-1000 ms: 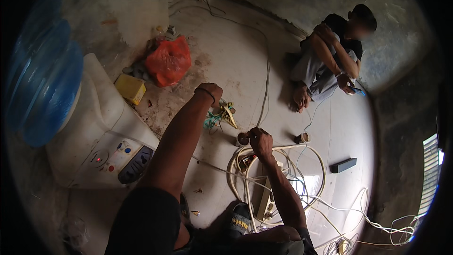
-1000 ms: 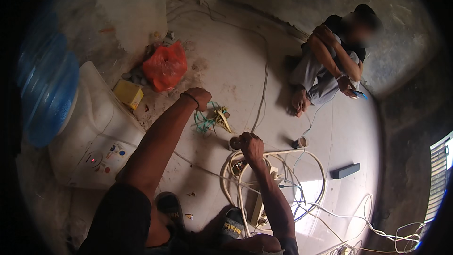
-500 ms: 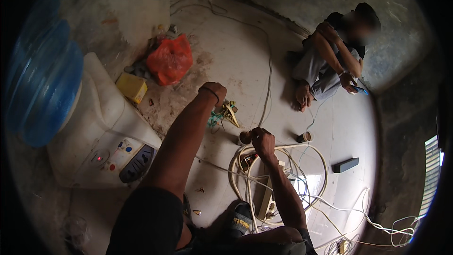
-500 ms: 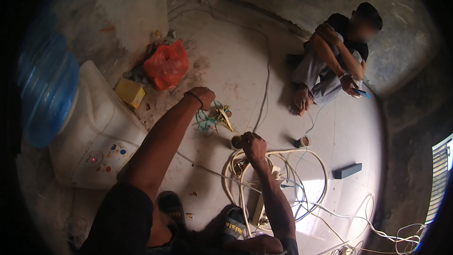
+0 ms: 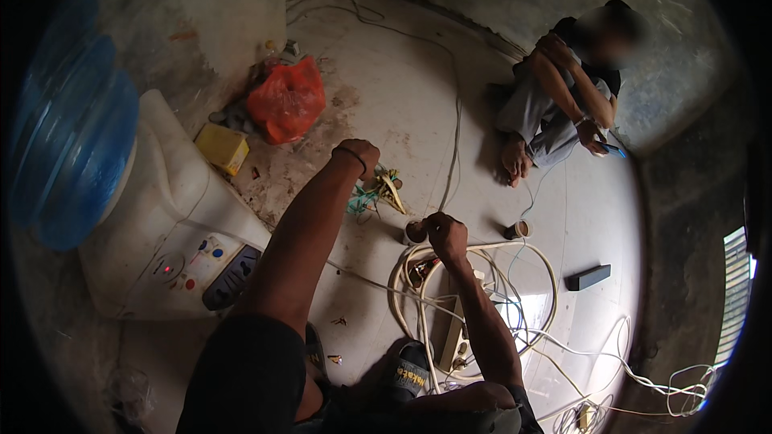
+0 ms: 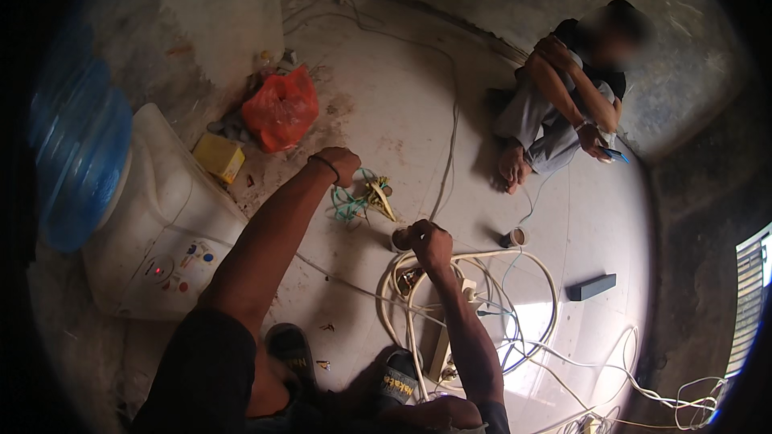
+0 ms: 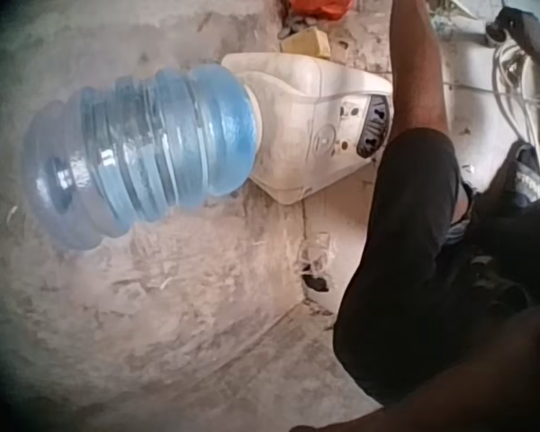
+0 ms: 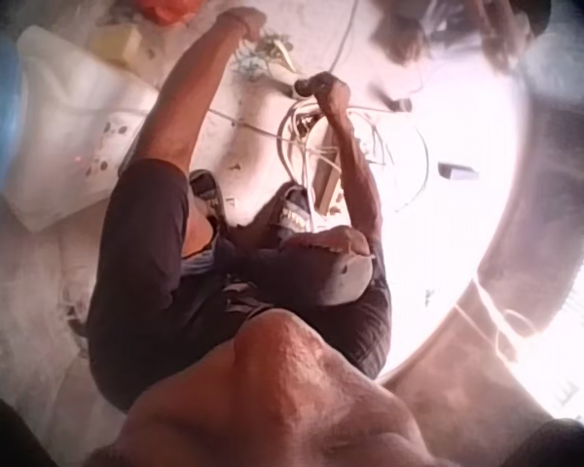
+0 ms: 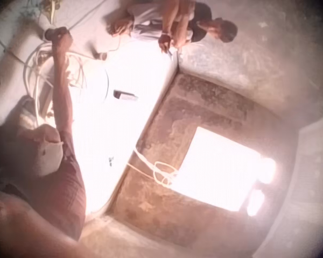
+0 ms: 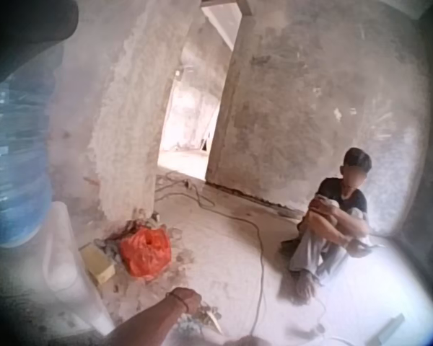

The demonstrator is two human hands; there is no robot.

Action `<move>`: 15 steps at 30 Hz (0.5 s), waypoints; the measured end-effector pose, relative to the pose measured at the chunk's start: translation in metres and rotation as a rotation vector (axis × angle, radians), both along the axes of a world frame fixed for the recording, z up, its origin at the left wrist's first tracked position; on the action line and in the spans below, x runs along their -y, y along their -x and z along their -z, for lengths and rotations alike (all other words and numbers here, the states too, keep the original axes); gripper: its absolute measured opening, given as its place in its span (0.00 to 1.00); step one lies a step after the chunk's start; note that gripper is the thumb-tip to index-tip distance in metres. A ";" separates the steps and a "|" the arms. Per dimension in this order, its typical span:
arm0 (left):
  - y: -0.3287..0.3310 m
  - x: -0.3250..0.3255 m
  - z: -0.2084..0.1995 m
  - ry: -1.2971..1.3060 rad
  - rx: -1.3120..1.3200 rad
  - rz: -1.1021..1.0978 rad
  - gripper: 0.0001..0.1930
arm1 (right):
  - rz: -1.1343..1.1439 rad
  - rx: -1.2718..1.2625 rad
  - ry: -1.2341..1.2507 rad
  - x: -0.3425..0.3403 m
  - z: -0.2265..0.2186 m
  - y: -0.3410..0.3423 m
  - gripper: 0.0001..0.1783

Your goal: The person opens instant coffee packets and empties them into a plastic cup, dispenses water into the cup from a water dispenser, and stirs the mixture with a stick.

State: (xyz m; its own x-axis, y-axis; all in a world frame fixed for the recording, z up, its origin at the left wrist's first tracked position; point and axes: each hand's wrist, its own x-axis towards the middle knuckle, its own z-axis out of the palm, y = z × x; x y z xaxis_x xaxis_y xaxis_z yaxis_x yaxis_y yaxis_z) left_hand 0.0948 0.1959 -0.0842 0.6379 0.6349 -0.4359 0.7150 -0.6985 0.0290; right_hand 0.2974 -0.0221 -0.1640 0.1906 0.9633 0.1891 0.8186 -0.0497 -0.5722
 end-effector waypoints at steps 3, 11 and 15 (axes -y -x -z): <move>0.007 -0.003 0.006 0.001 0.002 0.012 0.07 | 0.033 0.063 0.052 0.002 -0.005 0.005 0.10; 0.009 -0.003 0.004 0.006 0.003 -0.004 0.07 | 0.053 0.057 0.005 0.001 -0.012 0.011 0.09; 0.006 0.002 -0.008 0.006 -0.019 -0.006 0.07 | 0.025 0.048 0.016 0.005 -0.027 0.008 0.07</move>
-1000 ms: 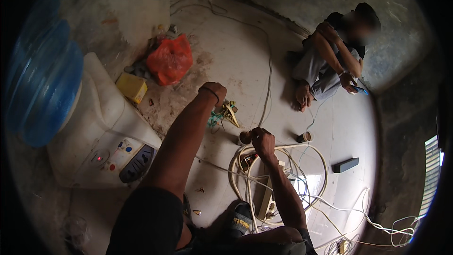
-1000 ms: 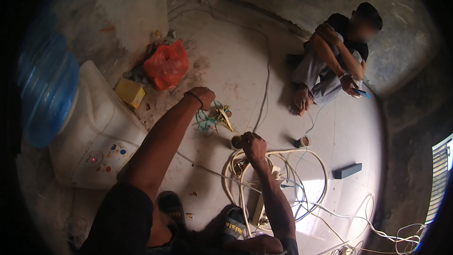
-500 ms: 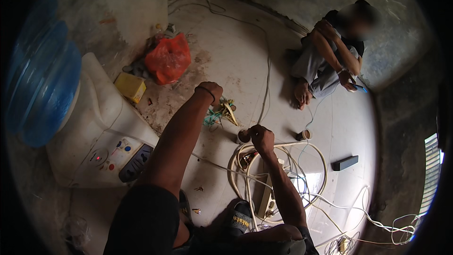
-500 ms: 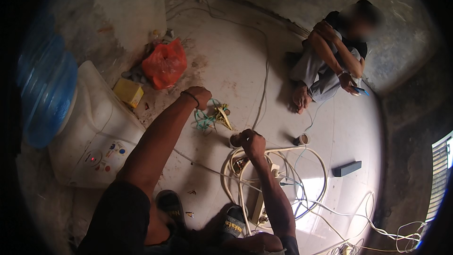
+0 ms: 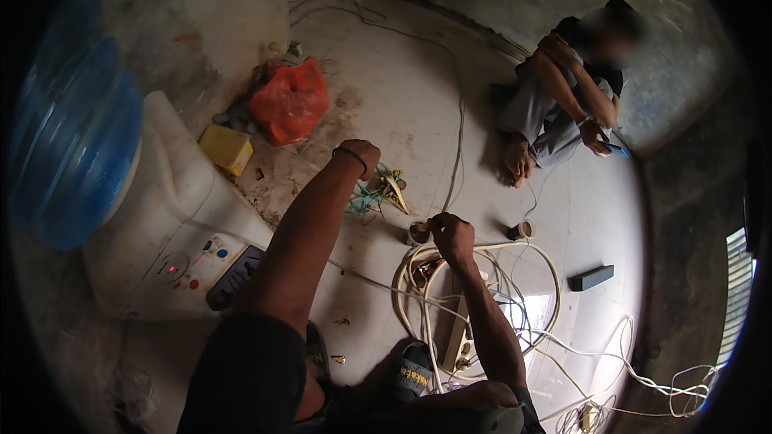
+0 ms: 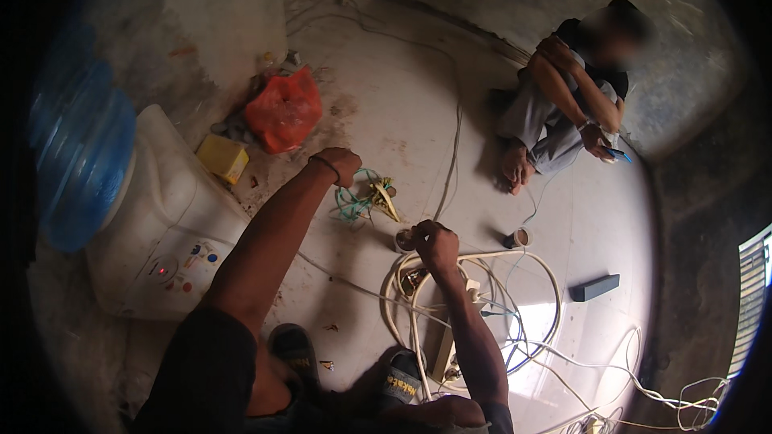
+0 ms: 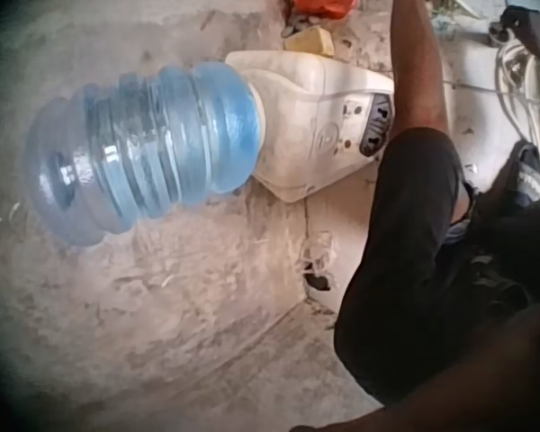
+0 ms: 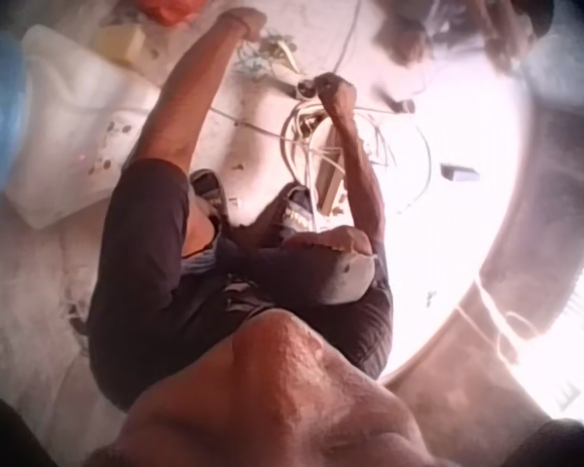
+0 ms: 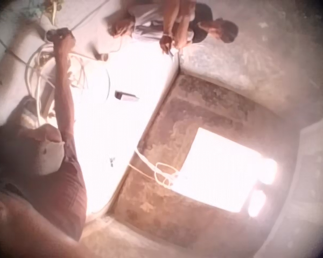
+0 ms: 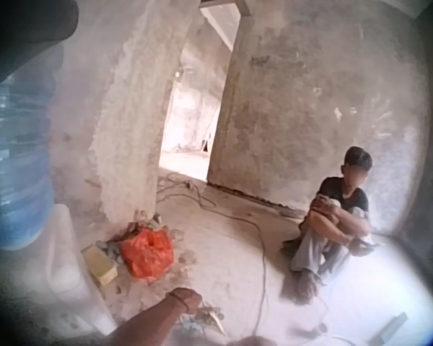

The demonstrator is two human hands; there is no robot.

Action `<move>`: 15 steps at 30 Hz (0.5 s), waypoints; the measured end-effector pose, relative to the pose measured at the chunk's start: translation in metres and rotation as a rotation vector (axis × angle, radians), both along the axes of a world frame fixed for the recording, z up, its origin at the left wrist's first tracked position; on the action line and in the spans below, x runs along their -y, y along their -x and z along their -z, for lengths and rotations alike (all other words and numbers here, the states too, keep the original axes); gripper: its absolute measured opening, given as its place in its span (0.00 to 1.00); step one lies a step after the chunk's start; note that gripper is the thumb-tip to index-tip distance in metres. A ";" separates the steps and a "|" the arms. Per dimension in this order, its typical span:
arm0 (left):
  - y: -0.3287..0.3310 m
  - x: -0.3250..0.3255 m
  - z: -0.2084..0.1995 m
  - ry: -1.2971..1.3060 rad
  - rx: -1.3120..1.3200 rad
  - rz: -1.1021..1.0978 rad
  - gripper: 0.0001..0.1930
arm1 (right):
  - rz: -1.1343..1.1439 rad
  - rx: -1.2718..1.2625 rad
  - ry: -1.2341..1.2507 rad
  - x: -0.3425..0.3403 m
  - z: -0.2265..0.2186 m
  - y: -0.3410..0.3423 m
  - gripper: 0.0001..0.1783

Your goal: The person opens instant coffee packets and empties them into a plastic cup, dispenses water into the cup from a water dispenser, and stirs the mixture with a stick.

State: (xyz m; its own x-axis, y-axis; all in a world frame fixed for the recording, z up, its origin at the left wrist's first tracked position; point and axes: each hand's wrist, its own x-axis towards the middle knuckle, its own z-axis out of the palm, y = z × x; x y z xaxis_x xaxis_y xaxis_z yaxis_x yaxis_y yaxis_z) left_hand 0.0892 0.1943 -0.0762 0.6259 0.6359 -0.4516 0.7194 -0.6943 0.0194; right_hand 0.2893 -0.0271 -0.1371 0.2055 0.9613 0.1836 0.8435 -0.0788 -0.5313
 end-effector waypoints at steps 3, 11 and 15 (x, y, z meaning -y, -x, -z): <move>0.001 0.005 -0.007 0.012 -0.007 -0.017 0.08 | 0.045 -0.082 -0.062 0.004 -0.017 -0.002 0.06; -0.007 0.008 -0.009 -0.027 0.034 0.019 0.11 | 0.115 -0.086 -0.073 0.006 -0.033 -0.012 0.10; -0.007 0.011 -0.016 0.000 -0.001 -0.012 0.12 | 0.118 -0.112 -0.043 0.007 -0.034 -0.012 0.10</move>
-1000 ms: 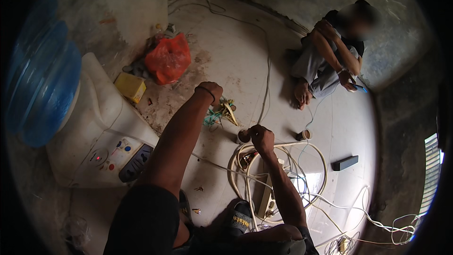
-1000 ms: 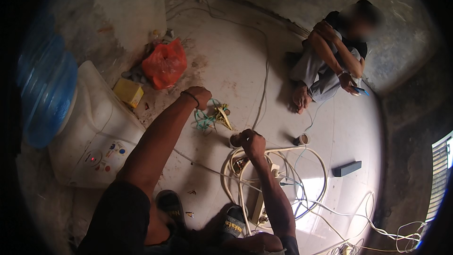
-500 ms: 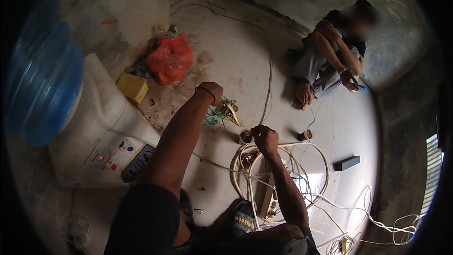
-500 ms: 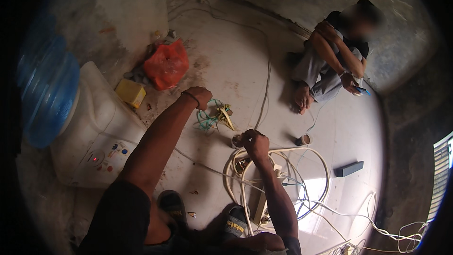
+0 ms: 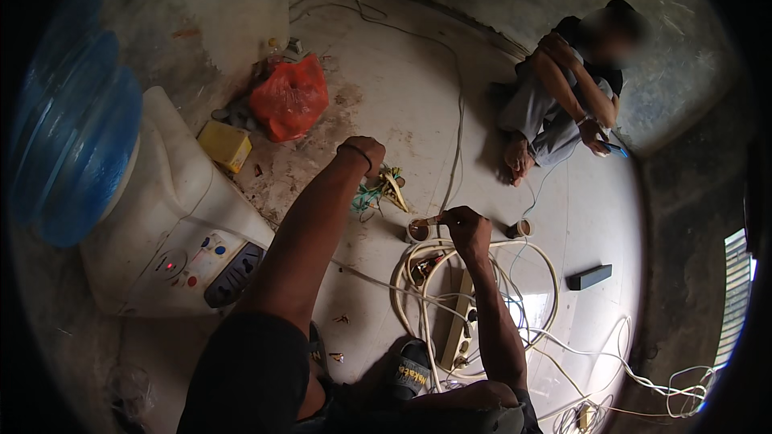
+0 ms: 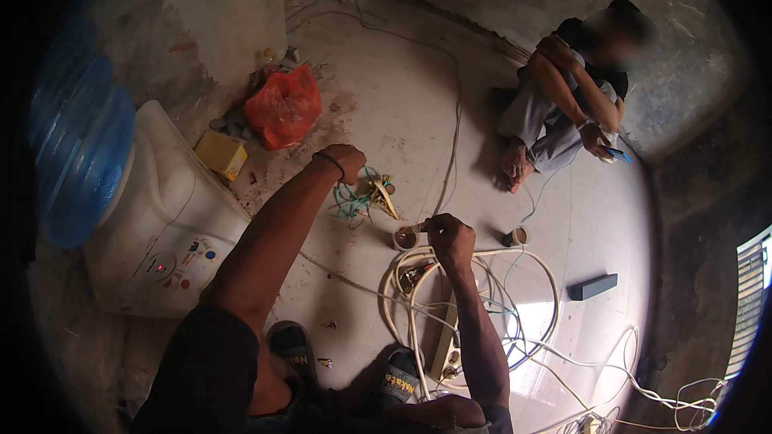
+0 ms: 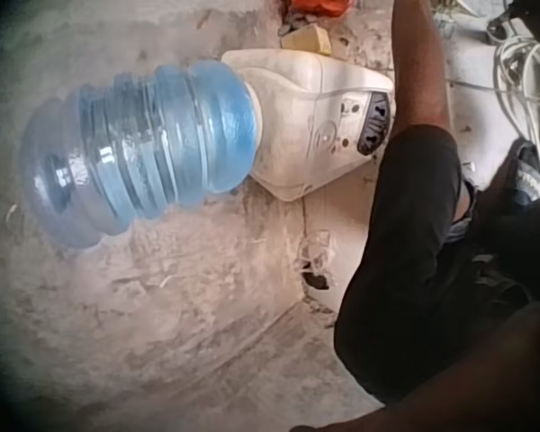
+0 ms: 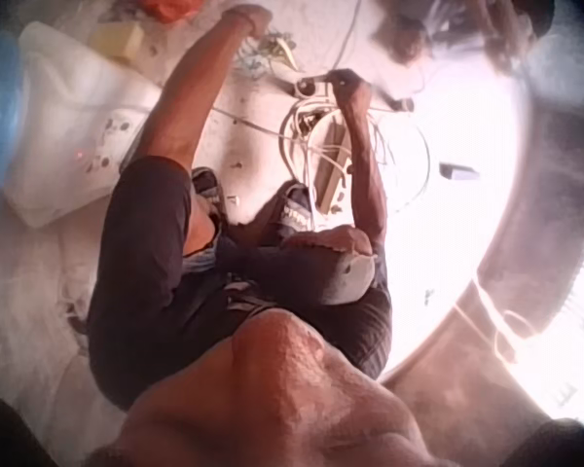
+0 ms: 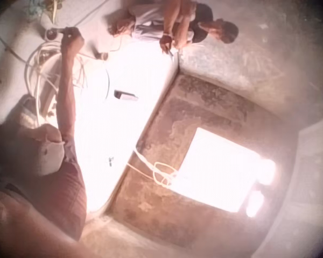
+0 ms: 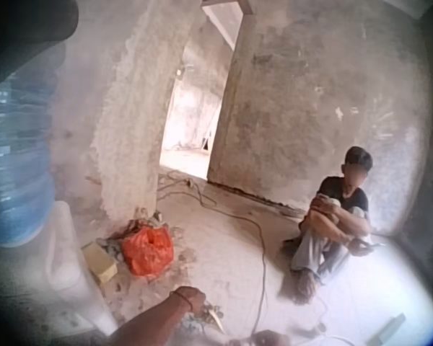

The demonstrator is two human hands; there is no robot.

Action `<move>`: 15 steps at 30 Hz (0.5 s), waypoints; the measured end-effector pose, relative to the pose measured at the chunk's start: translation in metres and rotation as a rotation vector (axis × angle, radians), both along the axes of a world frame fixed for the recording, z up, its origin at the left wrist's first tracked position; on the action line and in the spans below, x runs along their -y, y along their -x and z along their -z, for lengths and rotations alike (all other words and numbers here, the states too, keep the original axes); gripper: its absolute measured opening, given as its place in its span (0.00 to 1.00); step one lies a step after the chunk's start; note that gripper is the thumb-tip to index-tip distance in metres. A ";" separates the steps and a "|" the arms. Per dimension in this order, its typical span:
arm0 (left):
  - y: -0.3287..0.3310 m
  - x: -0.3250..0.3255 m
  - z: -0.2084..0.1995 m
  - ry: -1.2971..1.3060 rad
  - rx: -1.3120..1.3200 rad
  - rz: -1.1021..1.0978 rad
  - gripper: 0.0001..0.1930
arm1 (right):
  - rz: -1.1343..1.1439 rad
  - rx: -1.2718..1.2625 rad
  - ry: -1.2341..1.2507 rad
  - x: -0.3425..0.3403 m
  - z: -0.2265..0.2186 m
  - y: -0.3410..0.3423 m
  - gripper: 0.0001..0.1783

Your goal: The person opens instant coffee packets and empties them into a plastic cup, dispenses water into the cup from a water dispenser, and stirs the mixture with a stick.

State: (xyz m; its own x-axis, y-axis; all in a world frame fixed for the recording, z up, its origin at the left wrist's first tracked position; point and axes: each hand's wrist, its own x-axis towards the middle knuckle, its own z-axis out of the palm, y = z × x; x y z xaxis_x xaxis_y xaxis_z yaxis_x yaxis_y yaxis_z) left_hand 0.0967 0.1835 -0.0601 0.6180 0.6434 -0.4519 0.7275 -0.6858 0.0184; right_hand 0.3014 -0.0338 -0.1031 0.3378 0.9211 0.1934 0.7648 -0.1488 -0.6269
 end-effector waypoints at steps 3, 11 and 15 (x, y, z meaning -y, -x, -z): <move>0.006 -0.002 0.002 0.010 0.031 -0.021 0.13 | -0.018 0.006 -0.027 0.000 0.000 0.002 0.11; 0.004 -0.003 0.006 -0.030 0.035 -0.006 0.12 | -0.028 0.033 -0.011 0.000 0.006 0.002 0.11; 0.001 -0.002 0.004 -0.020 0.025 -0.001 0.11 | -0.013 0.022 -0.004 0.001 0.010 0.001 0.10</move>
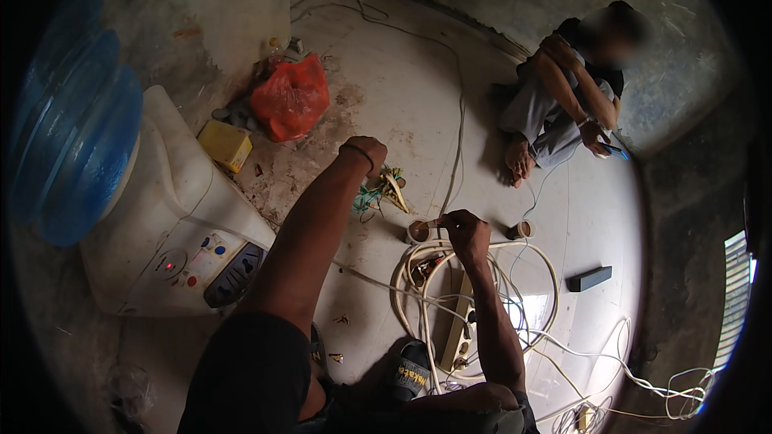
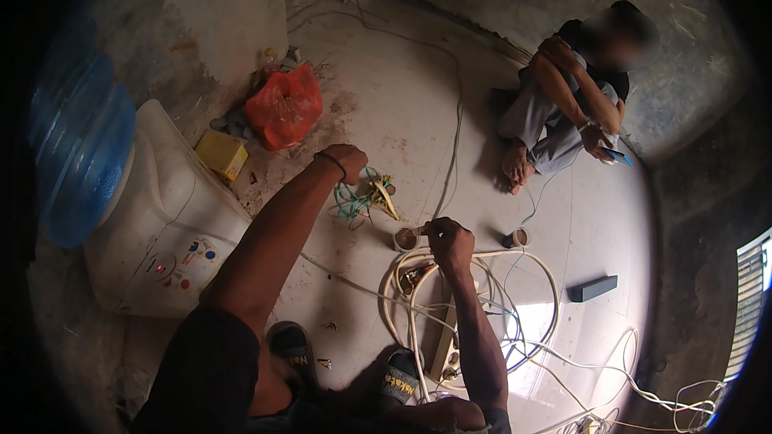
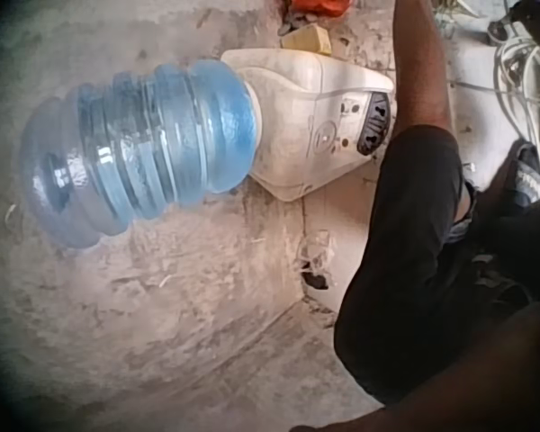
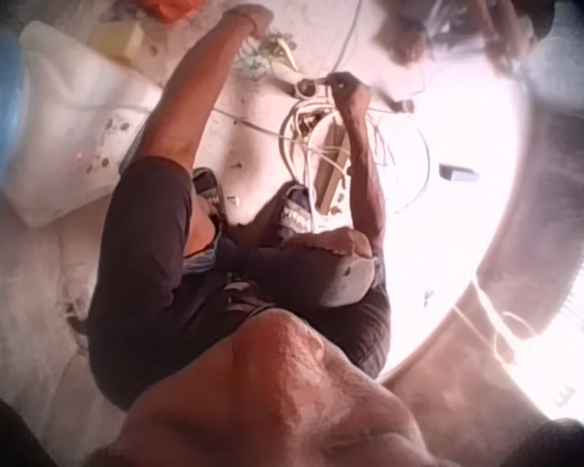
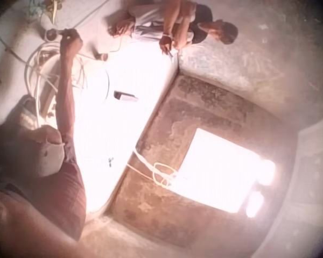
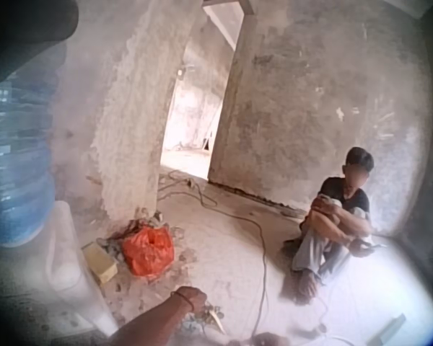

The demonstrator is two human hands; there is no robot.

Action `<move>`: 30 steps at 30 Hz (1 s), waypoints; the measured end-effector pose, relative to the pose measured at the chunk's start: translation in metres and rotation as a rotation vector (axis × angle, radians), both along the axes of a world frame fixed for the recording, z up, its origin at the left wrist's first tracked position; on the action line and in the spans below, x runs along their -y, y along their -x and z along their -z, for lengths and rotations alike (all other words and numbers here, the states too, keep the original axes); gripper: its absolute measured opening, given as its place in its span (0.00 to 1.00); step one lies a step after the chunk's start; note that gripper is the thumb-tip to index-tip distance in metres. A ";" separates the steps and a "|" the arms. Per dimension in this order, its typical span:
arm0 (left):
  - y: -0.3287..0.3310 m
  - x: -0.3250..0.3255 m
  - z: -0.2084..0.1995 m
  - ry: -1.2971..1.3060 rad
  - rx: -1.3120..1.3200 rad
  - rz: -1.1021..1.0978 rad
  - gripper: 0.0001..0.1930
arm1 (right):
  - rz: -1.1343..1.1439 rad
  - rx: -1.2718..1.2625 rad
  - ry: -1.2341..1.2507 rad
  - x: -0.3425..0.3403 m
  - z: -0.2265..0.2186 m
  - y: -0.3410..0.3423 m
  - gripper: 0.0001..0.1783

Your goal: The person opens instant coffee packets and empties them into a plastic cup, dispenses water into the cup from a water dispenser, and stirs the mixture with a stick.

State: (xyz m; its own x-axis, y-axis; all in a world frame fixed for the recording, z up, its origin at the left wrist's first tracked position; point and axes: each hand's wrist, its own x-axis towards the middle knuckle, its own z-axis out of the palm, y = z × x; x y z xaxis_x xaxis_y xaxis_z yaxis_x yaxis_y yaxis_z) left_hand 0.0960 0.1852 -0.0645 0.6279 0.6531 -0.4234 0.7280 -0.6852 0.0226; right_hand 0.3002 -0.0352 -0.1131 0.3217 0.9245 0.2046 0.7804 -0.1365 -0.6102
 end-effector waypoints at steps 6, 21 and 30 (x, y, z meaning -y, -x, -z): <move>-0.001 -0.002 0.005 0.007 -0.007 -0.013 0.10 | -0.012 0.022 -0.046 0.000 0.003 -0.003 0.09; -0.003 -0.004 0.008 0.031 -0.023 0.004 0.11 | 0.086 -0.202 -0.180 0.008 -0.015 0.002 0.06; 0.005 -0.012 0.019 0.014 0.072 0.063 0.11 | 0.092 -0.184 -0.258 0.027 -0.039 0.013 0.06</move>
State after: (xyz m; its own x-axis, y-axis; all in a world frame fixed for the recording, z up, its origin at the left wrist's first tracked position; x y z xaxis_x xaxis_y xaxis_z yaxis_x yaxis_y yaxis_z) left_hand 0.0915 0.1975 -0.0831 0.6969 0.6055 -0.3843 0.6794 -0.7291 0.0831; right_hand 0.2869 -0.0623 -0.0738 0.4546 0.8151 0.3590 0.6454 -0.0237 -0.7635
